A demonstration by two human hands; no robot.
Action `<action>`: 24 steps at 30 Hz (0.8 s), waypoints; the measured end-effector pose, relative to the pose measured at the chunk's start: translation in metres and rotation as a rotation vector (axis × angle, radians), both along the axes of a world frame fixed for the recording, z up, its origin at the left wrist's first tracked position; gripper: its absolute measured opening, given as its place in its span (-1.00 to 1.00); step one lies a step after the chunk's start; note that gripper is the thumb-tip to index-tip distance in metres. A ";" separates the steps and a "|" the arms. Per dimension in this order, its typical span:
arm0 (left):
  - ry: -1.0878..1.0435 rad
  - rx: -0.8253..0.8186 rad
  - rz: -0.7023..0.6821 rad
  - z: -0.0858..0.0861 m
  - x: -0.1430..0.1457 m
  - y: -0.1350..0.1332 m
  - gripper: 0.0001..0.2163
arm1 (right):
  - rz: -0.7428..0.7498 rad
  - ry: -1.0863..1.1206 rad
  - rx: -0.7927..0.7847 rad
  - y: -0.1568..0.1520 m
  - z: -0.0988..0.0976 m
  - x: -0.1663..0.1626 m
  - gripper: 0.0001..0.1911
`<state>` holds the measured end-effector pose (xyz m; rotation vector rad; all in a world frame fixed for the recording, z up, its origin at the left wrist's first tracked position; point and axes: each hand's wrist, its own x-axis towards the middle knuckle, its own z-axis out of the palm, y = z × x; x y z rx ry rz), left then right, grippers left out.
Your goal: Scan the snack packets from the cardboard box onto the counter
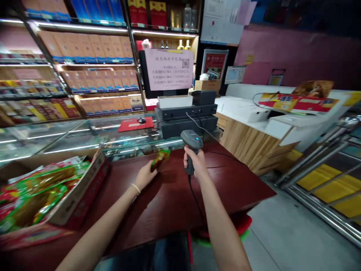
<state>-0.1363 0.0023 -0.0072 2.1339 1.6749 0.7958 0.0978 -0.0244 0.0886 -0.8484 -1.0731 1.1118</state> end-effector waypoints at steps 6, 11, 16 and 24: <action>-0.831 -0.109 0.134 -0.006 -0.073 -0.009 -0.58 | 0.177 -0.007 -0.029 -0.004 0.006 -0.074 -0.70; -1.080 -0.106 0.130 -0.024 -0.102 -0.008 -0.52 | 0.285 -0.018 -0.035 0.008 -0.005 -0.116 -0.70; -1.152 -0.089 0.136 -0.035 -0.113 -0.005 -0.53 | 0.293 -0.117 -0.092 0.020 -0.040 -0.133 -0.65; -1.025 -0.008 0.157 -0.039 -0.114 -0.001 -0.61 | 0.320 -0.351 -0.127 0.018 -0.063 -0.129 -0.44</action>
